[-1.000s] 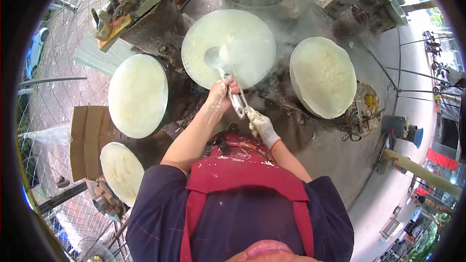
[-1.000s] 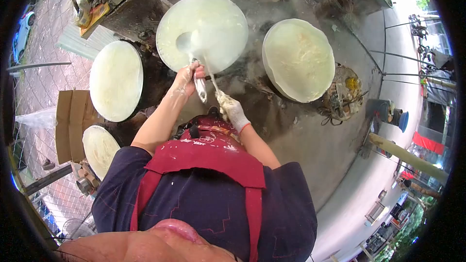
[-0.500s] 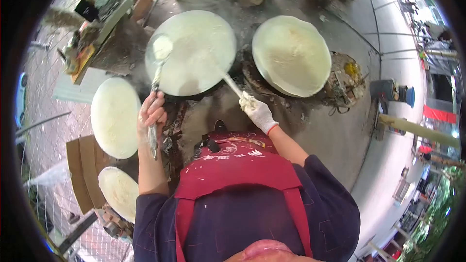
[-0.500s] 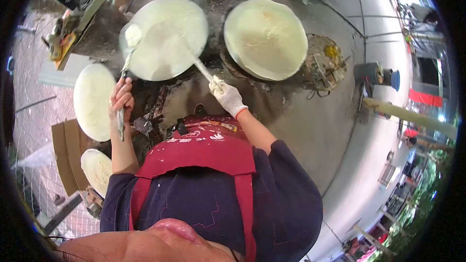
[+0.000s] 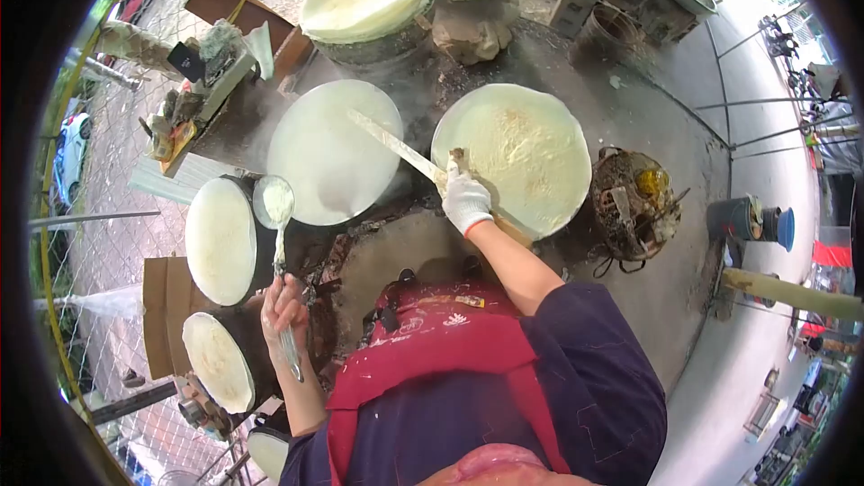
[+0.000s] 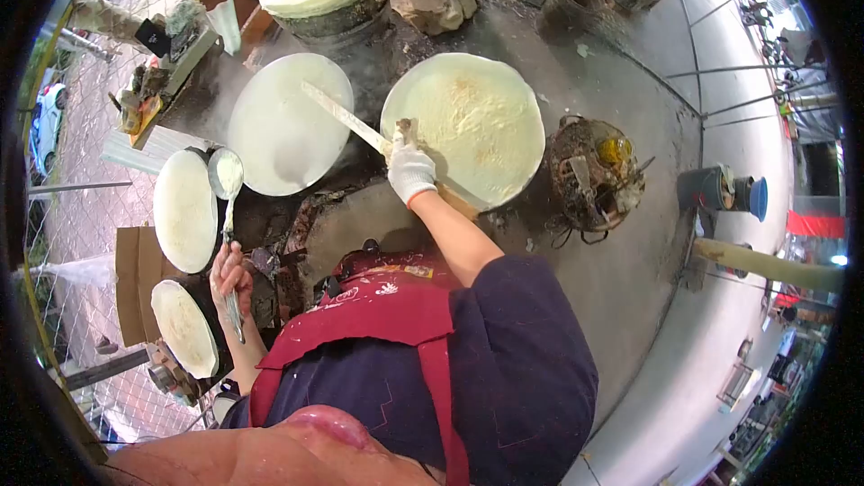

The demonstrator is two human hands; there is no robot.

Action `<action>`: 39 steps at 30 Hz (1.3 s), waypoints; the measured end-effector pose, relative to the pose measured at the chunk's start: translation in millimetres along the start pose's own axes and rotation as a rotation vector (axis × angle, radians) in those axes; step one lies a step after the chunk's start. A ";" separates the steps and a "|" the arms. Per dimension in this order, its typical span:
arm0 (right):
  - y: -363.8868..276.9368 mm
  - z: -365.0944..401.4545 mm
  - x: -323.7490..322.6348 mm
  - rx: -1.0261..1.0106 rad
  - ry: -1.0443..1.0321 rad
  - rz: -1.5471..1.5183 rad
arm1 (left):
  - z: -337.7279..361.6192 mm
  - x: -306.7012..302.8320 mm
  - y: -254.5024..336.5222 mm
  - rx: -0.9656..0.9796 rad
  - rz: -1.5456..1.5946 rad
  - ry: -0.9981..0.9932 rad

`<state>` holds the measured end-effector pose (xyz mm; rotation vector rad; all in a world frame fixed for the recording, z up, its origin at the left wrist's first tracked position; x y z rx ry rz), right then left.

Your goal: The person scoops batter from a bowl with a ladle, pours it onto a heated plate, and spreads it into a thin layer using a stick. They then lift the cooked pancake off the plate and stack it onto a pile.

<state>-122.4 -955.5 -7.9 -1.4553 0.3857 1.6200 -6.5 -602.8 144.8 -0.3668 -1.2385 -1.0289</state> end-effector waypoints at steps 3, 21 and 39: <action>13.6 -2.0 -36.5 -0.098 -0.002 0.007 | 12.3 2.7 -5.9 0.078 0.046 0.032; -150.5 -98.4 -329.6 -0.528 0.079 0.302 | 18.7 -74.6 115.4 0.168 0.195 -0.102; -197.2 -441.5 -259.6 -0.271 0.285 -1.250 | 57.3 -32.7 62.4 0.602 0.315 0.351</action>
Point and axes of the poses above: each hand's wrist, its own z-axis away from the middle knuckle, its own x-axis out of the palm, y = z × x, the point moved 3 cm from there along -z, towards the middle knuckle, and after that the axes turned 3 degrees about x, right-handed, at the moved point
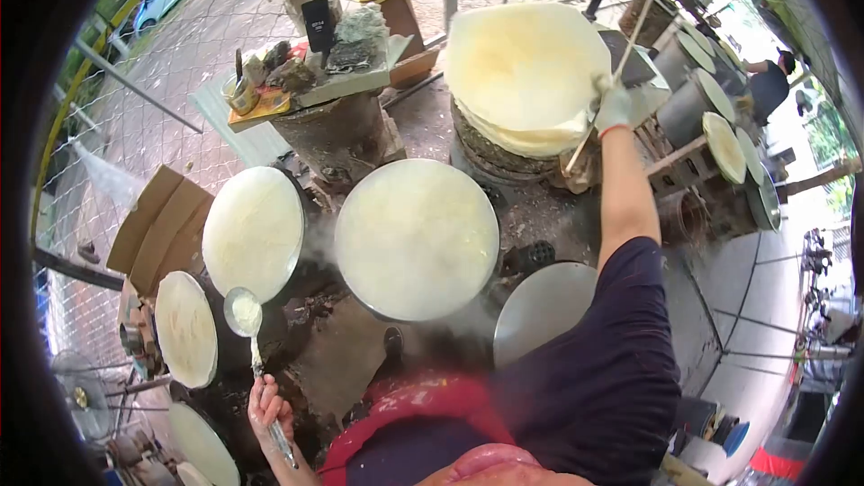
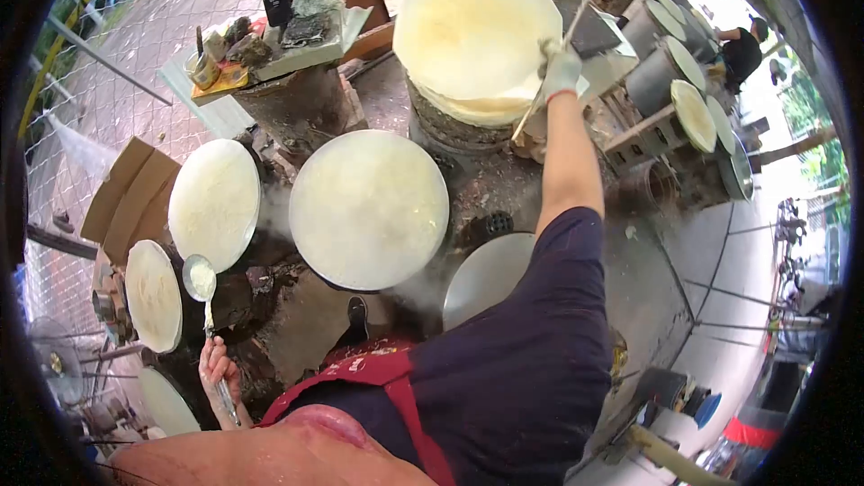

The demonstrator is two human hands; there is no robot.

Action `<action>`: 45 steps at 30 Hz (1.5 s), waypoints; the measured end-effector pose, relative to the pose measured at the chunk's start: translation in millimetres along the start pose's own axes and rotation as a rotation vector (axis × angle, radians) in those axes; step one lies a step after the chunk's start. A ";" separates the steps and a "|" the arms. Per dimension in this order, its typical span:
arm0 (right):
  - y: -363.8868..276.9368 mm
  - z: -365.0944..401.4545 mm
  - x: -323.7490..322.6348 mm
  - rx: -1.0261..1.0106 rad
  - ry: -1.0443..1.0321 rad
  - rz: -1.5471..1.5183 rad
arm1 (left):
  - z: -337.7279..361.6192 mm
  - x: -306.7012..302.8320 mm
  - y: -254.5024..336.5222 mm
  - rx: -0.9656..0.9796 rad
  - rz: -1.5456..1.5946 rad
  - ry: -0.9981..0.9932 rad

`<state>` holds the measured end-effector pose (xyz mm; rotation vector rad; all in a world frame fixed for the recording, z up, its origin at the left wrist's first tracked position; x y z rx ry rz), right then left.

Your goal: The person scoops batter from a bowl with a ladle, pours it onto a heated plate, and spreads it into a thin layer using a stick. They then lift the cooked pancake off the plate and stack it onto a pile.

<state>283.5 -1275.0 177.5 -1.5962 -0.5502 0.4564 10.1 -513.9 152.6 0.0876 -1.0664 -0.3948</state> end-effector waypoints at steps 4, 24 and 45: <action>121.8 -10.4 2.8 0.253 0.202 -0.136 | 19.1 5.2 -3.0 0.122 -0.029 0.075; 152.7 359.4 170.3 0.061 -0.982 0.335 | 127.2 -91.6 83.1 0.467 0.104 0.131; 97.3 1123.8 550.7 -1.098 -1.744 0.794 | 376.6 -293.5 140.9 0.969 0.110 0.877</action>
Point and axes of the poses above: each hand's wrist, its own z-axis away from the middle knuckle, its own x-axis out of the palm, y = z × x, the point moved 3 cm from there along -z, towards the middle knuckle, and after that the axes turned 3 degrees about x, right-handed, at the moved point
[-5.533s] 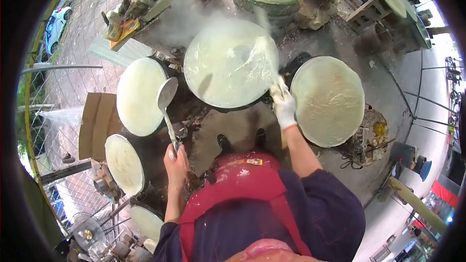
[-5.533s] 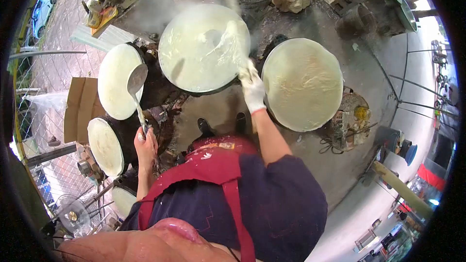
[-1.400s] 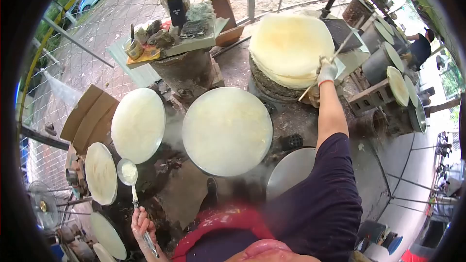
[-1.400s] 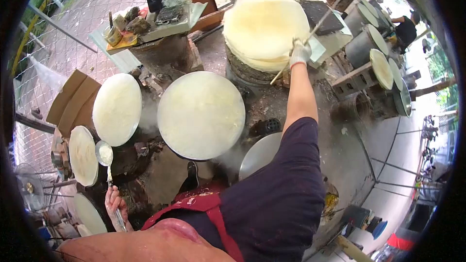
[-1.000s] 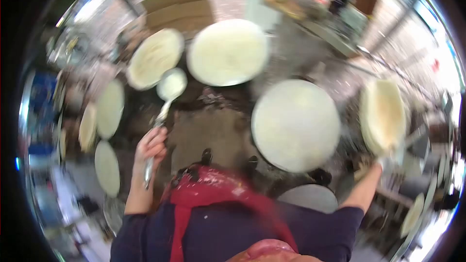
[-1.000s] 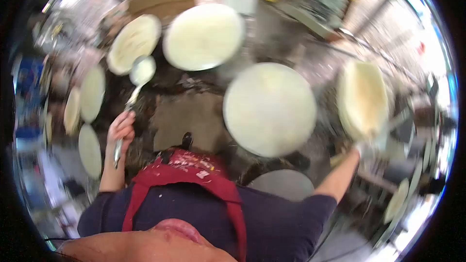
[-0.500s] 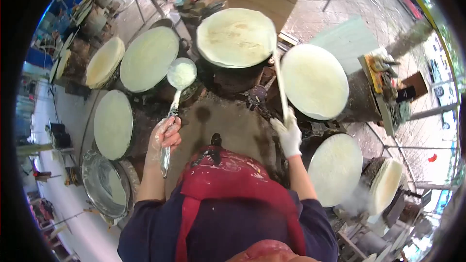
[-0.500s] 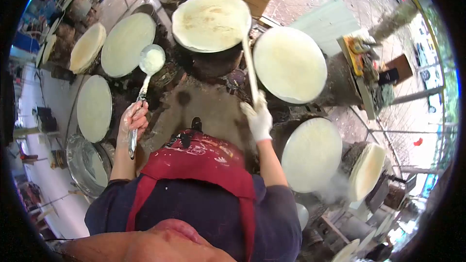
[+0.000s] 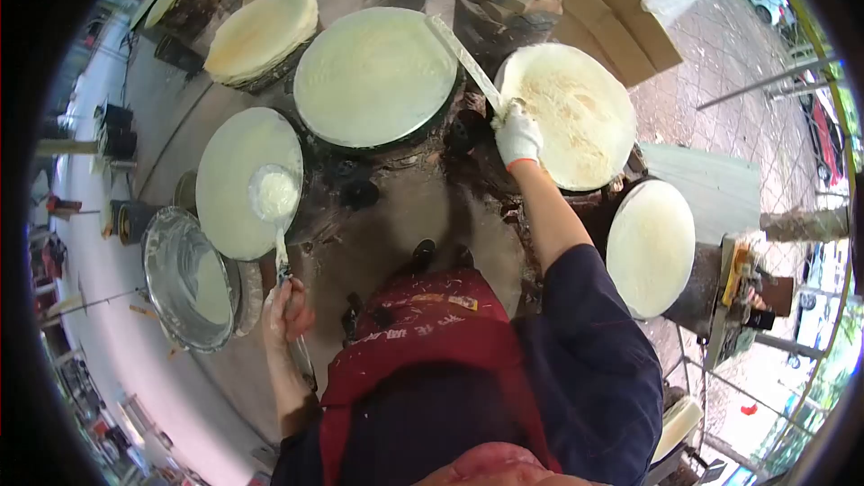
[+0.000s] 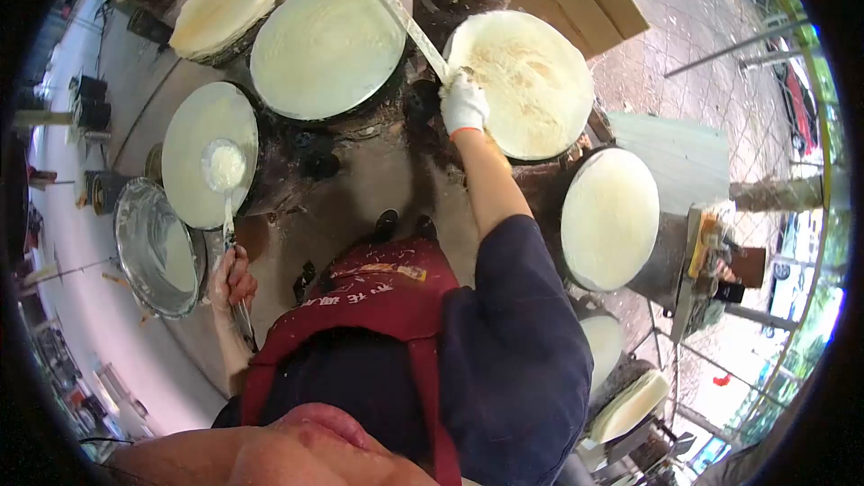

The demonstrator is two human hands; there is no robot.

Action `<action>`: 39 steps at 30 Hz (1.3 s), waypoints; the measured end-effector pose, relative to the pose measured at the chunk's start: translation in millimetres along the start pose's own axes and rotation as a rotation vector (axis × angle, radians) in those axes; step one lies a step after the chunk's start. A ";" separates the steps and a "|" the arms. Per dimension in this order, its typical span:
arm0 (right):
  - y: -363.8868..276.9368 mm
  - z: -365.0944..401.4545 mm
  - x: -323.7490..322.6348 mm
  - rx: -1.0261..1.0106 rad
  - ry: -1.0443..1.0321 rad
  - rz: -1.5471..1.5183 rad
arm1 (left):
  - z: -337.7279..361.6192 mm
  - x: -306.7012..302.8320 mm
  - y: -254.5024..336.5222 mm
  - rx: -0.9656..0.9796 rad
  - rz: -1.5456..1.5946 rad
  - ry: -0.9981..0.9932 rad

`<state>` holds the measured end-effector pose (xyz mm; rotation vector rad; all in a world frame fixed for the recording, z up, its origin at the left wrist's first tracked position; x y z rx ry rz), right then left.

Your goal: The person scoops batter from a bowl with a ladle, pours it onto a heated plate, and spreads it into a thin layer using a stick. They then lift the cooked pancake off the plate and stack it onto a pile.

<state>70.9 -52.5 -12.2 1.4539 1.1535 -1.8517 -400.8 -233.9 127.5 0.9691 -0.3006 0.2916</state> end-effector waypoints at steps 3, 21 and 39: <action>17.4 -8.8 -31.9 -0.050 -0.023 0.109 | 13.6 -2.3 -2.1 0.023 0.054 0.138; -53.2 -99.8 -315.7 -0.580 0.183 0.401 | 17.9 -80.6 15.2 0.260 0.801 -0.169; -667.6 -107.6 -161.3 -0.793 -0.334 -0.682 | 17.2 -294.3 87.5 0.434 0.638 0.301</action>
Point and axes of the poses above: each hand's wrist, its own z-axis away from the middle knuckle, its own x-axis out of the palm, y = z × x, the point moved 3 cm from there along -z, towards the middle knuckle, and after that the axes turned 3 degrees about x, right-handed, at the moved point
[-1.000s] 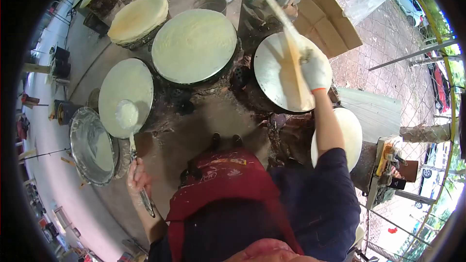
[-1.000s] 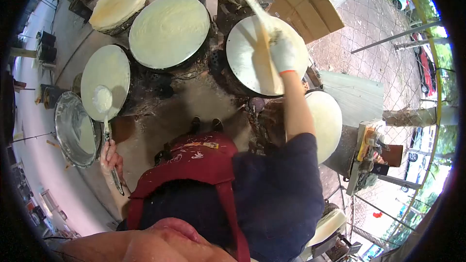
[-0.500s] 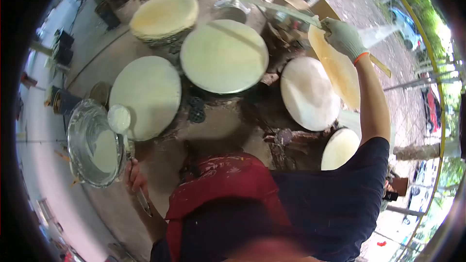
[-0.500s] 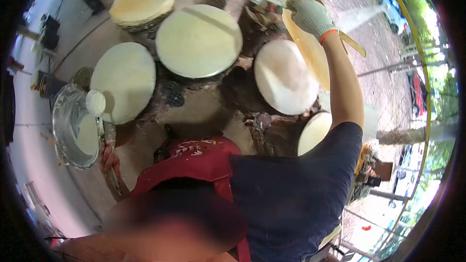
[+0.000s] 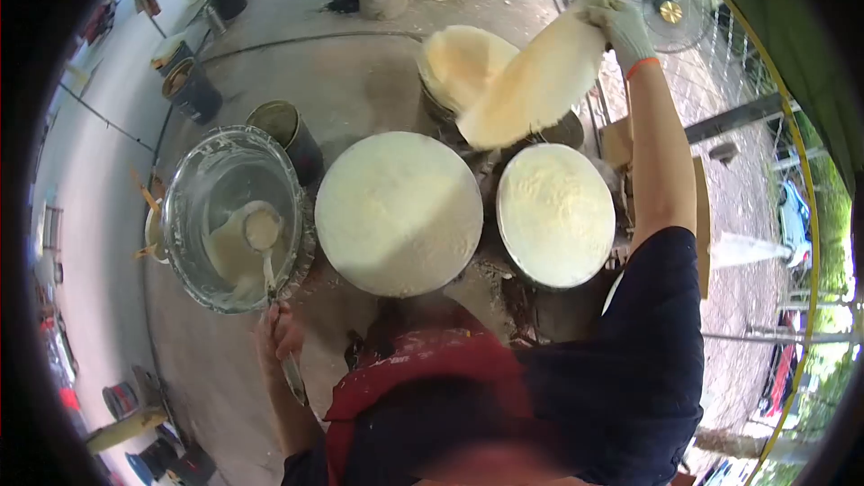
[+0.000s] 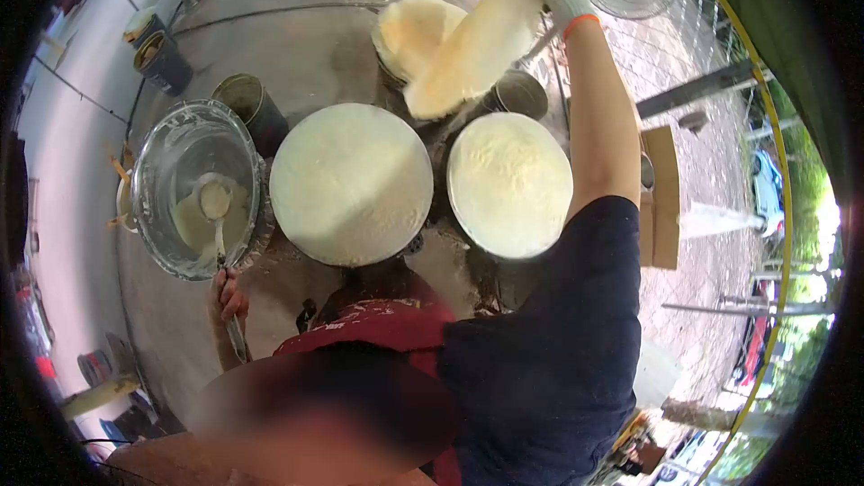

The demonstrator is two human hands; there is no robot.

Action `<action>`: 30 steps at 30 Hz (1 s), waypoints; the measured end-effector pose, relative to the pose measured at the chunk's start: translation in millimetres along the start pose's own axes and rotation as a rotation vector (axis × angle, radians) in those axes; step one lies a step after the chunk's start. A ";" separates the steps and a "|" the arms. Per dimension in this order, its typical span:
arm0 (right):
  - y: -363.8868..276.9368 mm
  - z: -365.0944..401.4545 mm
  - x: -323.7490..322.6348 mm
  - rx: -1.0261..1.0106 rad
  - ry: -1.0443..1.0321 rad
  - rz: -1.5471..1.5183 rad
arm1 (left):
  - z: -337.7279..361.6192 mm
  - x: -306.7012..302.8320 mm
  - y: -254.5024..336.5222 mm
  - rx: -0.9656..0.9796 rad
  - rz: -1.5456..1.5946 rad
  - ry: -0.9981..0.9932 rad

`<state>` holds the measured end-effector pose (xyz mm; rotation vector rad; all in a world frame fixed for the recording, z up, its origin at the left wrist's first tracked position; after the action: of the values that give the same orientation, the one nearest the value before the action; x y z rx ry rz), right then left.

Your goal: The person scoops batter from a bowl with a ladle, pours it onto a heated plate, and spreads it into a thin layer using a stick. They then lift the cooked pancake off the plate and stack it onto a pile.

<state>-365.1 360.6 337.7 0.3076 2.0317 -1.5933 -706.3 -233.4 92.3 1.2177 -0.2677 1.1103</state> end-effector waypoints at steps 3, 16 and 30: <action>94.0 -65.0 3.4 -0.076 0.058 0.083 | 10.3 6.1 -0.1 0.073 0.034 0.207; 382.0 -29.0 160.6 0.427 0.451 -0.626 | 17.0 74.6 -7.2 0.196 0.000 0.554; 195.6 39.8 172.5 0.341 0.405 -0.262 | -14.3 -28.5 77.4 0.073 -0.139 0.496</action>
<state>-402.4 352.1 76.7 0.5448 2.1517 -2.1950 -786.7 -242.0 114.1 0.9694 0.2342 1.2665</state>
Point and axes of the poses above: each hand's wrist, its own z-axis away from the middle knuckle, its own x-axis out of the palm, y = z × x, the point moved 3 cm from there along -z, towards the middle knuckle, and after that the axes turned 3 degrees about x, right-handed, at the moved point
